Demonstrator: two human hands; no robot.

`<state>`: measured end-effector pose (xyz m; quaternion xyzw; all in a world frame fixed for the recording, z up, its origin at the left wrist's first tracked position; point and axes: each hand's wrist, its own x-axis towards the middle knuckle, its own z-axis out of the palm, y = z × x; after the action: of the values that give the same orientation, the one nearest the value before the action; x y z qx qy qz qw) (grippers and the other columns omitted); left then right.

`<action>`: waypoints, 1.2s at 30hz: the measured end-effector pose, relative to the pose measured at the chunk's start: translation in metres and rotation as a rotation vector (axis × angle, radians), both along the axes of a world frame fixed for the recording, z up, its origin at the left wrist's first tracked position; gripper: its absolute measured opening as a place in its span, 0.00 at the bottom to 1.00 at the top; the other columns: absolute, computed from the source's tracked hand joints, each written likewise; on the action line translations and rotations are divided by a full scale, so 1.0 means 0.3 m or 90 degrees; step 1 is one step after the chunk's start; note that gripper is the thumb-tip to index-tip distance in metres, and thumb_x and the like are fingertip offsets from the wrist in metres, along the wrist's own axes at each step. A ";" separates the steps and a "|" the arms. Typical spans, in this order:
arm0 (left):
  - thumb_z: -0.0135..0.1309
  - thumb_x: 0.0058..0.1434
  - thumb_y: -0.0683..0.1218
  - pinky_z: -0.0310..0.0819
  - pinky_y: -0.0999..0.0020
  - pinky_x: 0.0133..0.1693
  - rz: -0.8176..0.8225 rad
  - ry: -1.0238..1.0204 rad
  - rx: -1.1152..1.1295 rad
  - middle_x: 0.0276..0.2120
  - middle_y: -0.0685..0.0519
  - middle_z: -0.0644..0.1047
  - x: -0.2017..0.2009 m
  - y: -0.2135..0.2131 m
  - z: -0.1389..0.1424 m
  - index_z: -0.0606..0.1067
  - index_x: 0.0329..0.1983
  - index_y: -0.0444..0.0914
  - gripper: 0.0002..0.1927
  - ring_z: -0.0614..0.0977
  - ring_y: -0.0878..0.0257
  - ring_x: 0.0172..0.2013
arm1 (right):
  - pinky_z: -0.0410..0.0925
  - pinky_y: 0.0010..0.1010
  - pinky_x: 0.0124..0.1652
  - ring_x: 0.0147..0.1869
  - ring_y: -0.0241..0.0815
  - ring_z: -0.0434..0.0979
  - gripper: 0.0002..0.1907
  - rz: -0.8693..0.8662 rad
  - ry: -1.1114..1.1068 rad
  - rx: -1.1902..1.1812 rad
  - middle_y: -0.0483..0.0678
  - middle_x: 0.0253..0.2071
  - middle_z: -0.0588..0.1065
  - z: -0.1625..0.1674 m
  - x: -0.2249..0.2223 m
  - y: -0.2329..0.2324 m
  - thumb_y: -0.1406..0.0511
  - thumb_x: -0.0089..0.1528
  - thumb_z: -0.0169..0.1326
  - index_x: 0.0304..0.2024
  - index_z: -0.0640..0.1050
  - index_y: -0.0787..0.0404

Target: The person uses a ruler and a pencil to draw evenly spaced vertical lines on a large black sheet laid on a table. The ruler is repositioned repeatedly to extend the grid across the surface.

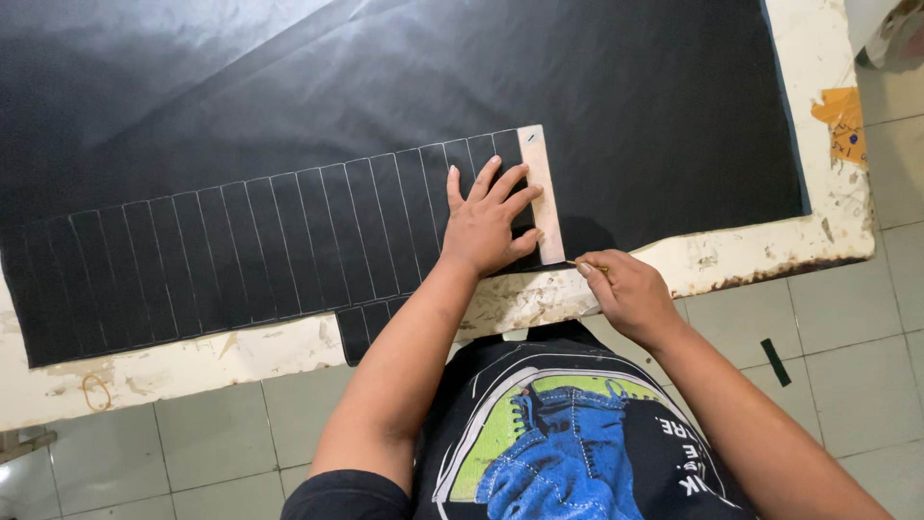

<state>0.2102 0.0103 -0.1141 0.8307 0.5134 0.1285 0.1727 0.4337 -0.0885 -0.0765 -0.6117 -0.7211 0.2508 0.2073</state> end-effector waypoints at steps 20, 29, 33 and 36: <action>0.58 0.55 0.64 0.31 0.28 0.68 0.001 0.004 0.011 0.70 0.62 0.63 -0.003 -0.005 0.034 0.71 0.64 0.58 0.32 0.55 0.56 0.73 | 0.73 0.38 0.43 0.42 0.51 0.81 0.09 0.002 -0.009 0.038 0.52 0.40 0.80 0.034 -0.014 0.005 0.64 0.67 0.54 0.41 0.81 0.63; 0.57 0.58 0.51 0.32 0.37 0.72 0.040 -0.117 0.022 0.71 0.53 0.63 -0.009 -0.003 0.025 0.62 0.69 0.43 0.36 0.59 0.58 0.73 | 0.73 0.42 0.44 0.57 0.49 0.77 0.23 0.220 -0.235 -0.027 0.49 0.68 0.66 0.078 -0.082 0.285 0.69 0.57 0.55 0.54 0.80 0.43; 0.56 0.57 0.47 0.32 0.39 0.73 0.055 -0.137 0.004 0.70 0.55 0.64 -0.009 -0.004 0.031 0.63 0.68 0.43 0.33 0.60 0.59 0.74 | 0.73 0.41 0.47 0.60 0.50 0.76 0.17 0.176 -0.338 -0.057 0.48 0.69 0.64 0.109 -0.021 0.331 0.62 0.57 0.60 0.50 0.80 0.42; 0.55 0.58 0.47 0.32 0.39 0.73 0.058 -0.130 0.000 0.70 0.55 0.64 -0.011 0.000 0.044 0.65 0.67 0.44 0.32 0.60 0.59 0.74 | 0.73 0.40 0.49 0.58 0.49 0.77 0.19 0.071 -0.388 -0.140 0.49 0.59 0.72 0.126 0.039 0.333 0.54 0.58 0.62 0.51 0.79 0.49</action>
<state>0.2070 0.0102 -0.1009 0.7889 0.5306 0.2205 0.2178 0.4455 0.0114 -0.0386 -0.6368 -0.7511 0.1432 -0.0997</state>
